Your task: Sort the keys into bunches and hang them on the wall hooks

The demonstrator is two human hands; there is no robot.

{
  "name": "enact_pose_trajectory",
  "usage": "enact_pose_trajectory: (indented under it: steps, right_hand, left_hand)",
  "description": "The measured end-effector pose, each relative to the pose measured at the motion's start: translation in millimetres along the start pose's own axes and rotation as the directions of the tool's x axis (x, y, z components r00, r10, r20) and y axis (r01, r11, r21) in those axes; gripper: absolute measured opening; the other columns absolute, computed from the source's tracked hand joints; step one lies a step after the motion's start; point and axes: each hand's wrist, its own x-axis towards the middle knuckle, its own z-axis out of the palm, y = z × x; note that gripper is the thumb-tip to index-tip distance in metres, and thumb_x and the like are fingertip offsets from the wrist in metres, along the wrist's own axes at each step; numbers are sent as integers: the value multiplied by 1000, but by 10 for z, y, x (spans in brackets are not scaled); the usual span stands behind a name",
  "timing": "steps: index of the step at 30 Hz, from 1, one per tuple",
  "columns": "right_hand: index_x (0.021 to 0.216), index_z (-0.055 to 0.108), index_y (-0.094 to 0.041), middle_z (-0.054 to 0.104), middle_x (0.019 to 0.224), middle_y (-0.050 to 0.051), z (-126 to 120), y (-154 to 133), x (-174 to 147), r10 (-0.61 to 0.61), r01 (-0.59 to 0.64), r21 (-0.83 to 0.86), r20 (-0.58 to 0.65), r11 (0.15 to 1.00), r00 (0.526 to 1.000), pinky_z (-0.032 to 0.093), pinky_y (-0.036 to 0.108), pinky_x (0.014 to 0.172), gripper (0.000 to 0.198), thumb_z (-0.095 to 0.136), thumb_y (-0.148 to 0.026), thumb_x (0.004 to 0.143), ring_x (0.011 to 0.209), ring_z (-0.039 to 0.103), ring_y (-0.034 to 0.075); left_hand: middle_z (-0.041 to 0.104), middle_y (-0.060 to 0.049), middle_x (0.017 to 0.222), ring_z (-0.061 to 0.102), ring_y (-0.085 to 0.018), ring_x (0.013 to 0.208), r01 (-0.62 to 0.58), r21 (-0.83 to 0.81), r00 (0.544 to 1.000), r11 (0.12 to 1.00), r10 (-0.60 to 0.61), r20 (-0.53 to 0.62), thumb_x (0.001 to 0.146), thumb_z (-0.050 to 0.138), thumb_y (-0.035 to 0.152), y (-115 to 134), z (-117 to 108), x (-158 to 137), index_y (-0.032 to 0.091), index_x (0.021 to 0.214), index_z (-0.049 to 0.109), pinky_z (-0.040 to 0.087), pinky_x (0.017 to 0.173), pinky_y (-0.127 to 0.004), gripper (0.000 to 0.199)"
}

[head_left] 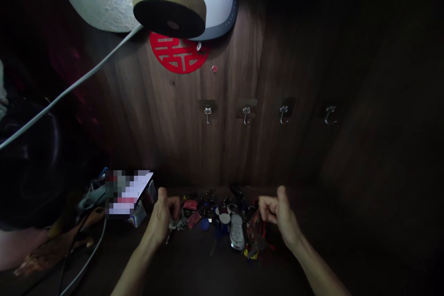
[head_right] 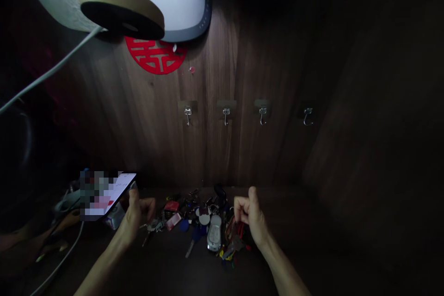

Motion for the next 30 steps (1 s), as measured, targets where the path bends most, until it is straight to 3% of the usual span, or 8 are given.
enact_pose_trajectory:
  steps: [3, 5, 8, 11, 16, 22, 26, 30]
  right_hand:
    - [49, 48, -20, 36, 43, -3, 75, 139, 26, -93, 77, -137, -117, 988, 989, 33, 25, 48, 68, 14, -68, 84, 44, 39, 12]
    - [65, 56, -20, 49, 55, 0, 147, 261, 40, -209, 152, -286, -183, 946, 961, 39, 26, 55, 51, 32, -59, 86, 55, 49, 15]
    - [89, 60, -21, 61, 85, 6, 246, 444, 49, -400, 307, -466, -113, 830, 910, 46, 30, 71, 27, 43, -41, 88, 80, 57, 20]
    - [99, 60, -22, 62, 95, 7, 295, 562, 42, -498, 413, -558, -1, 720, 867, 45, 35, 84, 22, 41, -25, 89, 93, 57, 21]
    - [115, 57, -25, 62, 106, 8, 304, 542, -14, -486, 459, -620, 140, 636, 863, 45, 39, 87, 32, 41, -18, 88, 100, 56, 22]
    - [126, 50, -34, 55, 125, 4, 352, 371, -121, -368, 543, -611, 400, 576, 840, 40, 42, 94, 38, 46, -25, 89, 114, 47, 23]
    - [113, 59, -31, 56, 122, 3, 379, 351, -130, -351, 526, -623, 393, 579, 850, 39, 41, 94, 28, 47, -26, 89, 113, 48, 22]
    - [92, 64, -27, 63, 101, 2, 336, 374, -110, -373, 477, -648, 304, 593, 877, 43, 35, 85, 18, 46, -26, 90, 97, 55, 19]
  left_hand:
    - [51, 1, 49, 50, -15, 53, -25, 89, 997, 996, 32, -75, 88, 13, 58, -40, 42, 89, 20, 49, 48, 38, 55, -25, 66]
    - [63, -1, 65, 58, -17, 65, -60, 153, 990, 986, 78, -116, 88, 32, 51, -122, 96, 172, 18, 67, 61, 43, 62, -26, 49]
    - [69, -5, 98, 63, -19, 88, -144, 224, 974, 964, 178, -138, 87, 41, 35, -316, 186, 274, 18, 103, 62, 48, 76, -29, 31]
    - [68, -6, 106, 61, -19, 100, -238, 329, 955, 914, 283, -94, 87, 38, 23, -513, 246, 301, 19, 108, 62, 47, 87, -33, 32]
    - [67, -5, 113, 57, -20, 109, -369, 466, 923, 804, 375, 85, 86, 42, 19, -659, 323, 219, 23, 112, 61, 45, 95, -40, 32]
    - [59, -1, 126, 42, -24, 125, -418, 582, 908, 697, 340, 245, 86, 49, 20, -579, 427, 116, 31, 120, 55, 30, 104, -54, 37]
    - [68, -2, 108, 48, -25, 120, -415, 550, 910, 725, 326, 257, 88, 47, 25, -493, 394, 94, 27, 98, 67, 33, 102, -52, 22]
    - [70, -4, 84, 59, -22, 101, -446, 513, 894, 733, 387, 224, 90, 43, 31, -424, 335, 68, 21, 76, 67, 34, 101, -47, 30]
